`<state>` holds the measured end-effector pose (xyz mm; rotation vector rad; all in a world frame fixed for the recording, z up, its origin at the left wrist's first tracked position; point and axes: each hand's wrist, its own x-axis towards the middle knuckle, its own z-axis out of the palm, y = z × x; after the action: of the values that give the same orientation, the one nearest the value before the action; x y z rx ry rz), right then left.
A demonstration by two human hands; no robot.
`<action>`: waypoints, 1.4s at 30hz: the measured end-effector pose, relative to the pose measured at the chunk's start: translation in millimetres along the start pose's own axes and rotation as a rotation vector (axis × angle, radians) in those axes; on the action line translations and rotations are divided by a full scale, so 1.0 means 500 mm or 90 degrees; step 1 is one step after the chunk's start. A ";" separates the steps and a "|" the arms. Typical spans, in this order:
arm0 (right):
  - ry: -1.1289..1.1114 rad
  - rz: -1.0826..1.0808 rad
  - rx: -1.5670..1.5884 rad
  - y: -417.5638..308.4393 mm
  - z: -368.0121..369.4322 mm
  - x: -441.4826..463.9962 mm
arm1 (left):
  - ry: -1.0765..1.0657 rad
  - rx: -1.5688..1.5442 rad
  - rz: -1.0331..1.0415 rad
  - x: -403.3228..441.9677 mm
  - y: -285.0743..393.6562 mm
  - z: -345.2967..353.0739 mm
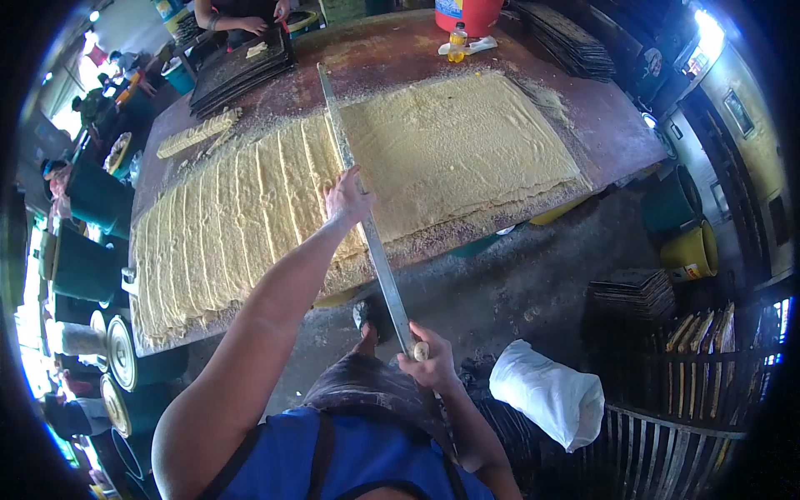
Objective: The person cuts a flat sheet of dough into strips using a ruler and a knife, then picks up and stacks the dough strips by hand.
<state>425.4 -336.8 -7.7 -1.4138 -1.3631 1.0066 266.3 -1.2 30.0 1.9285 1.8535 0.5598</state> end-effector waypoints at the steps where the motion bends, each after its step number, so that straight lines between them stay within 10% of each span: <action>1: -0.004 0.003 0.000 -0.003 -0.004 0.004 | 0.005 0.000 -0.004 0.000 0.003 0.002; 36: 0.013 -0.047 -0.172 -0.027 -0.045 0.055 | -0.205 0.019 0.097 0.104 -0.063 -0.026; 42: -0.041 0.154 0.018 -0.011 -0.065 0.067 | -0.200 0.146 0.080 0.098 -0.006 -0.013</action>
<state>457.3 -305.8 7.2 -1.5631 -1.2379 1.2325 262.0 47.9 34.0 2.1460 1.6630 0.0702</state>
